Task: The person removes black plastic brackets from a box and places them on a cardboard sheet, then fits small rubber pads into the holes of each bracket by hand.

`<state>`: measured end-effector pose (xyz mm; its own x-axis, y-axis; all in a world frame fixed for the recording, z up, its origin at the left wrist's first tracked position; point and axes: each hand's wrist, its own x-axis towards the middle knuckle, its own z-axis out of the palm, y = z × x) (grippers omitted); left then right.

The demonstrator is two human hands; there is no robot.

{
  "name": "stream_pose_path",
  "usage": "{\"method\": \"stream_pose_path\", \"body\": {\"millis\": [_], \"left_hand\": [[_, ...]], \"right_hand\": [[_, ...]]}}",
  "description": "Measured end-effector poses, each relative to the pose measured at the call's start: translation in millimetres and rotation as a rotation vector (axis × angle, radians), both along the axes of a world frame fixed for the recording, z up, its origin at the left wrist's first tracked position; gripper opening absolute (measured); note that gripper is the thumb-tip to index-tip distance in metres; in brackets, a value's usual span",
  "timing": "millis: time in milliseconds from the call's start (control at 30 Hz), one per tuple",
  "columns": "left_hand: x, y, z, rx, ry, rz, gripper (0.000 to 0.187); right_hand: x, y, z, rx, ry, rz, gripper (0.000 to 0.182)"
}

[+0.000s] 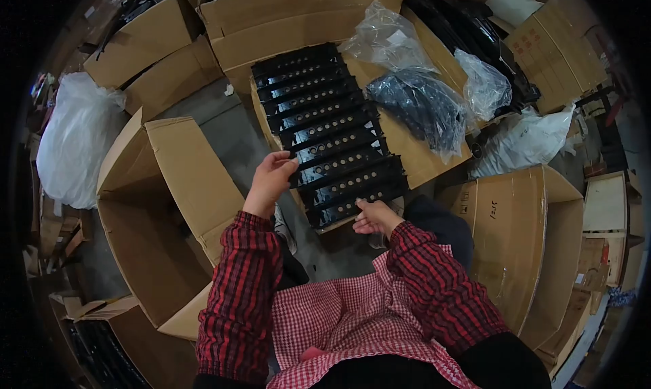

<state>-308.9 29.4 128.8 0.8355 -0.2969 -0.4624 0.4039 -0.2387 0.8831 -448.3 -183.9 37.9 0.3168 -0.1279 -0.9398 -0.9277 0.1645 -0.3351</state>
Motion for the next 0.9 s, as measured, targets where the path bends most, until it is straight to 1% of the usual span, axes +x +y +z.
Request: {"method": "stream_pose_path", "body": {"millis": [33, 67, 100, 133, 167, 233, 300, 333, 367, 400, 433, 467, 500, 533, 567, 600, 633, 667, 700, 733, 767, 800, 833, 867, 900], "left_hand": [[2.4, 0.2, -9.4, 0.036, -0.001, -0.075, 0.061], [2.3, -2.4, -14.2, 0.029, -0.004, -0.078, 0.061], [1.8, -5.7, -18.1, 0.048, 0.013, -0.041, 0.068], [1.8, -9.0, -21.8, 0.069, 0.029, -0.003, 0.075], [2.0, -12.5, -25.2, 0.068, 0.025, -0.005, 0.075], [0.0, -17.3, -37.1, 0.116, 0.195, 0.095, 0.087], [-2.9, -28.0, -59.0, 0.137, 0.284, 0.138, 0.093], [-5.5, -32.6, -66.0, 0.024, 0.298, 0.149, 0.095], [-7.9, -35.3, -73.5, 0.025, 0.29, 0.15, 0.095], [-9.9, -37.8, -66.4, 0.078, 0.317, 0.13, 0.096], [-10.6, -39.7, -62.0, 0.131, 0.344, 0.108, 0.096], [-7.5, -36.1, -70.9, 0.07, 0.314, 0.077, 0.097], [-5.5, -34.4, -68.2, 0.076, 0.311, 0.072, 0.097], [-3.8, -33.2, -63.7, 0.141, 0.307, 0.114, 0.1], [-1.6, -31.9, -60.3, 0.205, 0.302, 0.155, 0.103], [-0.1, -25.4, -64.9, 0.098, 0.27, 0.185, 0.103], [5.9, -20.7, -83.4, 0.059, 0.295, 0.216, 0.103], [10.7, -22.2, -99.1, 0.02, 0.322, 0.244, 0.103], [0.6, -29.0, -35.4, -0.102, 0.422, 0.21, 0.103], [4.9, -32.1, -57.5, -0.069, 0.413, 0.161, 0.102], [10.8, -31.8, -82.9, -0.044, 0.399, 0.105, 0.1], [14.4, -31.3, -88.4, -0.012, 0.335, 0.051, 0.099], [14.5, -39.6, -77.9, 0.093, 0.204, 0.153, 0.096], [15.7, -44.4, -67.3, 0.193, 0.068, 0.261, 0.093], [14.8, -48.9, -38.9, 0.044, 0.016, 0.263, 0.089]], "right_hand": [[4.4, -0.9, -1.5, -0.007, -0.004, 0.0, 0.05], [8.0, -0.1, -4.7, -0.027, -0.045, 0.015, 0.051], [10.7, 0.3, -4.5, -0.045, -0.086, 0.03, 0.052], [13.1, -1.6, -3.2, -0.049, -0.09, 0.026, 0.052], [16.9, -3.9, -1.7, -0.019, -0.053, 0.072, 0.051], [20.7, -4.6, 9.6, 0.017, -0.018, 0.129, 0.049], [22.7, -12.9, 35.0, -0.045, -0.027, 0.351, 0.046], [25.4, -19.8, 45.4, -0.096, -0.03, 0.391, 0.042], [26.4, -28.5, 58.3, -0.143, -0.101, 0.38, 0.04], [26.2, -39.8, 68.2, -0.191, -0.173, 0.366, 0.037], [22.3, -63.1, 56.4, -0.216, -0.276, 0.312, 0.034], [21.3, -83.7, 51.5, -0.215, -0.28, 0.307, 0.034], [22.6, -102.9, 47.9, -0.566, -0.358, 0.442, 0.039], [23.5, -112.9, 42.0, -0.919, -0.428, 0.57, 0.046], [22.2, -115.2, 30.7, -0.916, -0.428, 0.557, 0.046], [20.3, -116.4, 19.1, -0.908, -0.408, 0.496, 0.057], [19.0, -118.0, 12.9, -0.903, -0.387, 0.432, 0.07], [23.3, -115.4, 13.2, -0.905, -0.379, 0.412, 0.07], [33.7, -108.3, 16.5, -0.827, -0.349, 0.535, 0.07], [43.5, -103.3, 20.0, -0.753, -0.319, 0.65, 0.071], [46.2, -99.1, 11.5, -0.835, -0.332, 0.633, 0.07], [47.6, -97.7, 3.2, -0.918, -0.341, 0.615, 0.069], [48.7, -101.2, 15.9, -0.945, -0.31, 0.666, 0.058], [41.1, -115.4, 35.7, -0.961, -0.297, 0.641, 0.058], [30.9, -136.3, 60.8, -0.985, -0.441, 0.518, 0.049]]}}
